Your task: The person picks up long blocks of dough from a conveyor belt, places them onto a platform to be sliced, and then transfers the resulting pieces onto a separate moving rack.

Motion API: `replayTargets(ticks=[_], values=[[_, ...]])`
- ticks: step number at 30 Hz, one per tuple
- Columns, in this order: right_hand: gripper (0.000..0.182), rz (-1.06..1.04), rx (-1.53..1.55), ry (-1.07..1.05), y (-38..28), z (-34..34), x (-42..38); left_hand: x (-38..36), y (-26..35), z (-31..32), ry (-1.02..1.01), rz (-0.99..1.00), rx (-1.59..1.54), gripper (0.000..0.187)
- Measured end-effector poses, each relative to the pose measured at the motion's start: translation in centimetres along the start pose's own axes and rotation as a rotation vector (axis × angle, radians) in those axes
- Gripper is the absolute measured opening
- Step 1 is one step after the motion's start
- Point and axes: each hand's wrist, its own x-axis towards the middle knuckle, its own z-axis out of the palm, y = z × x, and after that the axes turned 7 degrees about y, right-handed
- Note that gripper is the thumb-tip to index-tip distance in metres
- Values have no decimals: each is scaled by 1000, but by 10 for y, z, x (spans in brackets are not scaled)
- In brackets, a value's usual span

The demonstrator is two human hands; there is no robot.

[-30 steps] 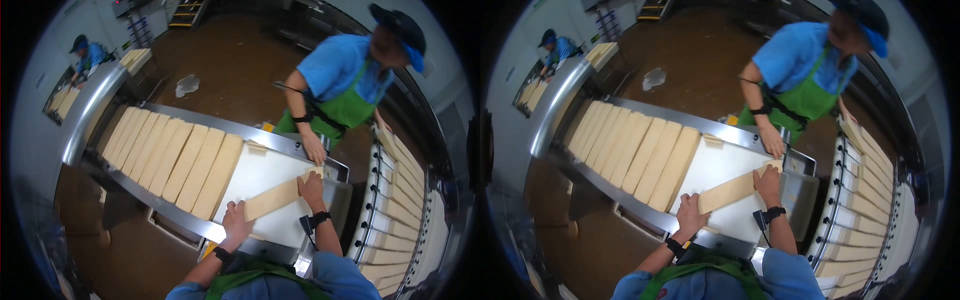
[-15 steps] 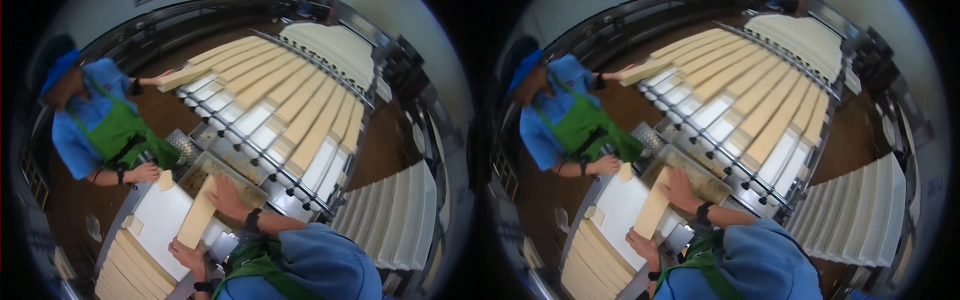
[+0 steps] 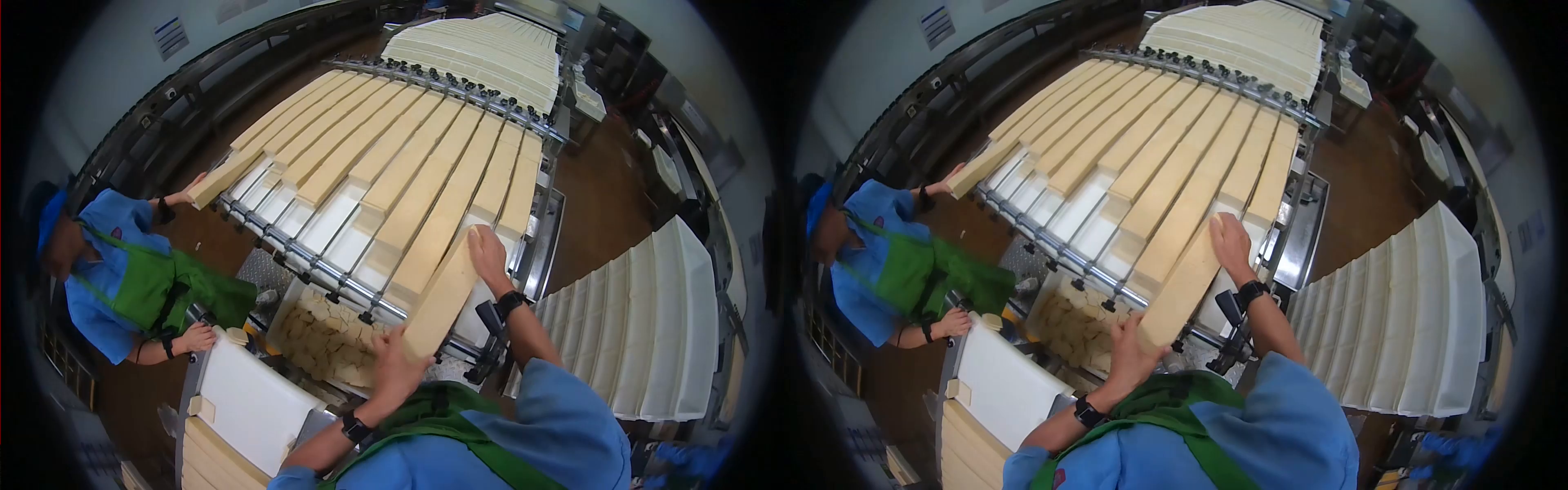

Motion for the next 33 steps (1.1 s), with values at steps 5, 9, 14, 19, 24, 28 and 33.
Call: replayTargets(ticks=[5,9,14,19,24,28,33], values=[[44,-56,-252,-285,46,20,35,40,-15,37,-91,-73,-6,75],[51,-117,-522,-148,26,19,36,68,-29,57,-67,-224,-217,72],[65,-185,-404,-148,18,11,-20,72,1,88,75,-217,-272,69],[74,-253,-96,-537,-31,-29,-92,72,-11,101,115,-94,-215,71],[78,-341,-235,-635,-39,-27,-102,70,-12,88,148,-77,-211,73],[80,-407,-399,-599,-39,-20,-107,51,-36,41,161,-165,-345,74],[80,-446,-482,-612,-81,-7,-105,30,-149,-11,399,-288,-723,76]])
